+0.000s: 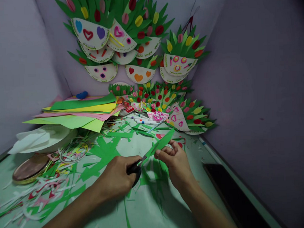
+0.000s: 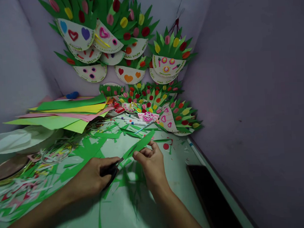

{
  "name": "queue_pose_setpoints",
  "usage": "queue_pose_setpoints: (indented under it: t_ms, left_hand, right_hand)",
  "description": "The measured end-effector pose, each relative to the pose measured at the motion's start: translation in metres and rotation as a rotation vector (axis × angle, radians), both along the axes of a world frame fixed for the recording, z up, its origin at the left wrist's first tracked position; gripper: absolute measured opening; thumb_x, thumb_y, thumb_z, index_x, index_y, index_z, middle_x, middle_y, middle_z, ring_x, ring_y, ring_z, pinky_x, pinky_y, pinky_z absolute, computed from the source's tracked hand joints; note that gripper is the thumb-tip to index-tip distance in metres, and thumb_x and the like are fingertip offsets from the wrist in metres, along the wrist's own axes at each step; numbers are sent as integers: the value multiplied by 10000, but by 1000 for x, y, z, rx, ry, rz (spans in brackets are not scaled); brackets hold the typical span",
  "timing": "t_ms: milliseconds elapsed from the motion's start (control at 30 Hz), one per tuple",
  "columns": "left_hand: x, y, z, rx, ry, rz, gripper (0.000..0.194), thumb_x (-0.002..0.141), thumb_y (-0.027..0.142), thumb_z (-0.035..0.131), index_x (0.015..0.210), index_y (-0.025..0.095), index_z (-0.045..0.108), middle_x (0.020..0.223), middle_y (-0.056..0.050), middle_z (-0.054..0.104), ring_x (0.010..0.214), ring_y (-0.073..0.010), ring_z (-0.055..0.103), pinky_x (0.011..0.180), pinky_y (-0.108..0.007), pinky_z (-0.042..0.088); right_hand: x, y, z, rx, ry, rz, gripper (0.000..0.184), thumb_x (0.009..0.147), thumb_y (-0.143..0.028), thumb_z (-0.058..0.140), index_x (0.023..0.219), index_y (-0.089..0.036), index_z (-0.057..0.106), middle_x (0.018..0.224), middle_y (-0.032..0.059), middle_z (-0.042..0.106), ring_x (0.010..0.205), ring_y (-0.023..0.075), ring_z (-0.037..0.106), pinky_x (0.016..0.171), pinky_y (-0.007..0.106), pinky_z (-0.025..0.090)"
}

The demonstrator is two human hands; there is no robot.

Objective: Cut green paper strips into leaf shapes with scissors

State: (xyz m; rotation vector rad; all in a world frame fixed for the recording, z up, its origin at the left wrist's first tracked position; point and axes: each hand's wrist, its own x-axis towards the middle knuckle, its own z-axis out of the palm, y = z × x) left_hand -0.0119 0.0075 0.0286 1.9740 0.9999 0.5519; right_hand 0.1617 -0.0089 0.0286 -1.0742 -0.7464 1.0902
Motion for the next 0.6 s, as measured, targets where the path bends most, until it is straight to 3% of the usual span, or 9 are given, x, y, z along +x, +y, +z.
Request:
queue_pose_setpoints:
  t_ms: [600]
  left_hand:
    - [2, -2, -1, -16, -26, -36, 204, 735, 128, 426, 792, 128, 622, 673, 3, 574, 621, -113, 489, 579, -180, 373]
  right_hand:
    - [-1, 1, -1, -10, -31, -16, 450, 542, -181, 723, 910, -174, 463, 477, -92, 559, 474, 70, 484, 506, 189, 337]
